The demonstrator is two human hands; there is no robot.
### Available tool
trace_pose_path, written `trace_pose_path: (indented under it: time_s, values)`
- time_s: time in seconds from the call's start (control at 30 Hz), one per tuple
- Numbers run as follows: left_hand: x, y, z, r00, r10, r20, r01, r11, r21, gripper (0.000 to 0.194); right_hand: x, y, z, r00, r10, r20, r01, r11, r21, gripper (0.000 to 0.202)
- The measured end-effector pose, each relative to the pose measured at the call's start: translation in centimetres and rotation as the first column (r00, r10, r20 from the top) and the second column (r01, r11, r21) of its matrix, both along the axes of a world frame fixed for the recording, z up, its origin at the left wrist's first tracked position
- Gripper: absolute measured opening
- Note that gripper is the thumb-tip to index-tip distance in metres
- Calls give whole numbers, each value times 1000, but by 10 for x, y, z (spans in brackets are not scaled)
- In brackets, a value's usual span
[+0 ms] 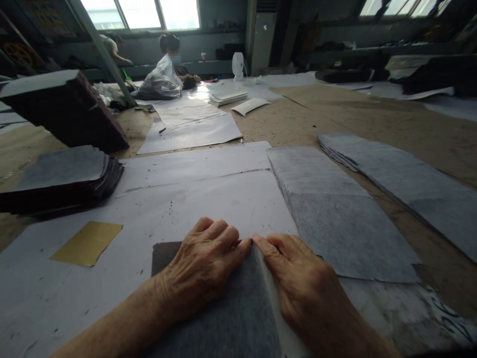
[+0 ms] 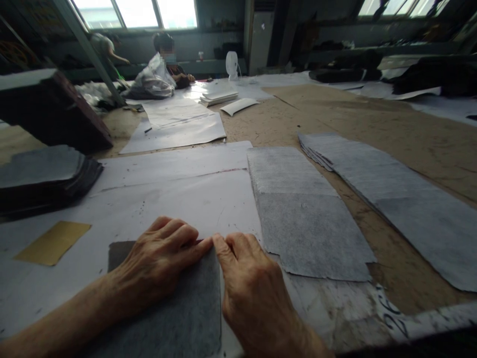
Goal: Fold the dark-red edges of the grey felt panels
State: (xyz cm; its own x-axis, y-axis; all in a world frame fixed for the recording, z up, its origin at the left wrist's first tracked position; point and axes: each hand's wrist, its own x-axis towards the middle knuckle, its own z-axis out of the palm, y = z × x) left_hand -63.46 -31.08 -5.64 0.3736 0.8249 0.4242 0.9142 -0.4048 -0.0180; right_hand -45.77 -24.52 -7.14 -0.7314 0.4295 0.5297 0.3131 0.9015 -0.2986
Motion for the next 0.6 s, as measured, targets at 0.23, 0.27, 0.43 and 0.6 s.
trace_pose_path:
  time_s: [0.23, 0.27, 0.43, 0.6]
  values:
    - [-2, -2, -1, 994, 9, 105, -11, 1000, 19, 26, -5, -1, 2, 997, 6, 80, -20, 986, 165, 34]
    - [-4, -2, -1, 992, 8, 126, -12, 999, 30, 26, -5, -1, 2, 995, 2, 102, -21, 983, 181, 35]
    - [-22, -12, 2, 986, 13, 167, -9, 1000, -24, 29, -4, -1, 5, 985, -20, 173, -28, 963, 269, 38]
    - [-38, -30, -1, 976, 11, 216, -11, 1000, -3, 36, -8, -4, 4, 981, -47, 186, -20, 940, 341, 37]
